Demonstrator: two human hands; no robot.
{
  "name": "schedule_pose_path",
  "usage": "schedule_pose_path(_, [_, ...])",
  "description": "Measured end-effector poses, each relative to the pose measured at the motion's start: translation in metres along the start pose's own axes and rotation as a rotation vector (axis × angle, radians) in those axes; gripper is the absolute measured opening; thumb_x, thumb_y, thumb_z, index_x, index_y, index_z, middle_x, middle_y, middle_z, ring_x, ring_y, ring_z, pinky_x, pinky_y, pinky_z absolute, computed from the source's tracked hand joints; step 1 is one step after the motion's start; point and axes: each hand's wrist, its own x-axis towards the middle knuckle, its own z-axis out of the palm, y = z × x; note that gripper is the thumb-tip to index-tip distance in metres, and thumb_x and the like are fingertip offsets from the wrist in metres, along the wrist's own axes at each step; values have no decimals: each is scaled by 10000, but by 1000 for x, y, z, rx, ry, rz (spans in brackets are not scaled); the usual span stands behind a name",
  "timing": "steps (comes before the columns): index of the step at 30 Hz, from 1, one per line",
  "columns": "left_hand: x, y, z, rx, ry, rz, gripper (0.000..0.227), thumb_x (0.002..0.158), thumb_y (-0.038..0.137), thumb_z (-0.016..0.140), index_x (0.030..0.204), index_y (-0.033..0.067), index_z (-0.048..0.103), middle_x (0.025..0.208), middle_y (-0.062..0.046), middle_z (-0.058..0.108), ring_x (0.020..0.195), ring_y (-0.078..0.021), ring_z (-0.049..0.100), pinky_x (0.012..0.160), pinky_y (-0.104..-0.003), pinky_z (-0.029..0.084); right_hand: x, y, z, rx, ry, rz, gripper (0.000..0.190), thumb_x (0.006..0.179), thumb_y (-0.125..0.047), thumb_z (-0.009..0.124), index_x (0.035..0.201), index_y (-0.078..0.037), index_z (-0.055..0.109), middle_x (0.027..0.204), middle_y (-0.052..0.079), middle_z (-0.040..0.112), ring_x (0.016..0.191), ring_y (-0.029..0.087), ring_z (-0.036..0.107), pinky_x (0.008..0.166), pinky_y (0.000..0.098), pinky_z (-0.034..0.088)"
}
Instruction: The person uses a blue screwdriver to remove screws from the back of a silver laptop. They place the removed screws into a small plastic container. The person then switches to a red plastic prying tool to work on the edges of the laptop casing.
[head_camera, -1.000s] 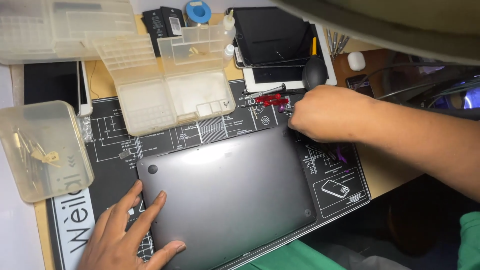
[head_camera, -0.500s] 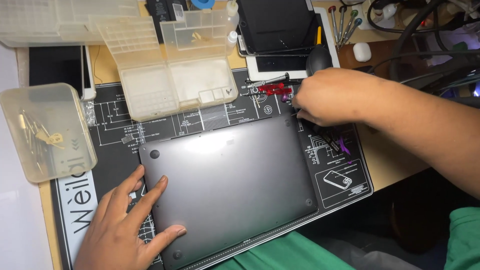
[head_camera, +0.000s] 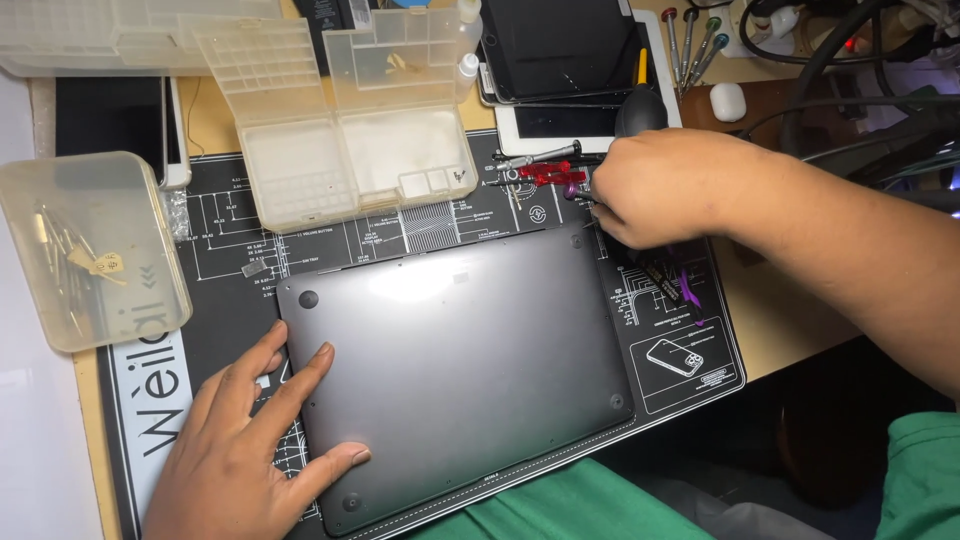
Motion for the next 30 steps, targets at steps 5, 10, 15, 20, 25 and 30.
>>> schedule_pose_path(5, [-1,-1,1,0,-9,-8,889,631,634,817,1429,323,578,1587,-64,442,1287,-313,535,1027,-501,477,16,15,21,-7,11,-84,443,1017,-451,483,822,-117,700,755,91,700,678,299,660,612,424,542])
schedule_pose_path(10, [0,-1,2,-5,-9,-14,895,621,622,829,1429,331,577,1590,-66,436,1263,-319,544,1035,-516,470,24,22,39,-63,96,-156,406,1015,-477,493,865,-147,675,705,52,703,635,307,638,608,425,519])
schedule_pose_path(15, [0,-2,3,2,19,32,883,631,618,819,1421,300,586,1599,-95,435,1308,-279,540,1035,-483,473,19,17,33,-144,123,-187,345,1008,-449,507,891,-162,659,786,2,721,687,309,675,646,440,547])
schedule_pose_path(20, [1,0,2,4,9,8,887,625,620,820,1421,308,585,1600,-67,434,1300,-286,535,1036,-486,473,8,6,22,-141,106,-144,302,1005,-422,539,920,-159,661,783,17,721,687,307,678,625,442,537])
schedule_pose_path(25, [1,3,-3,-20,-23,-2,870,651,639,801,1425,305,585,1594,-87,432,1340,-285,499,1024,-494,470,-2,9,10,-19,117,-69,353,976,-464,554,1113,-151,644,797,105,741,758,383,728,638,483,576])
schedule_pose_path(30, [2,5,-6,-40,-105,-82,876,659,626,808,1449,337,562,1600,-27,407,1359,-248,468,1010,-487,472,-26,26,25,129,107,110,300,948,-459,547,979,-174,636,815,78,715,827,299,687,650,456,517])
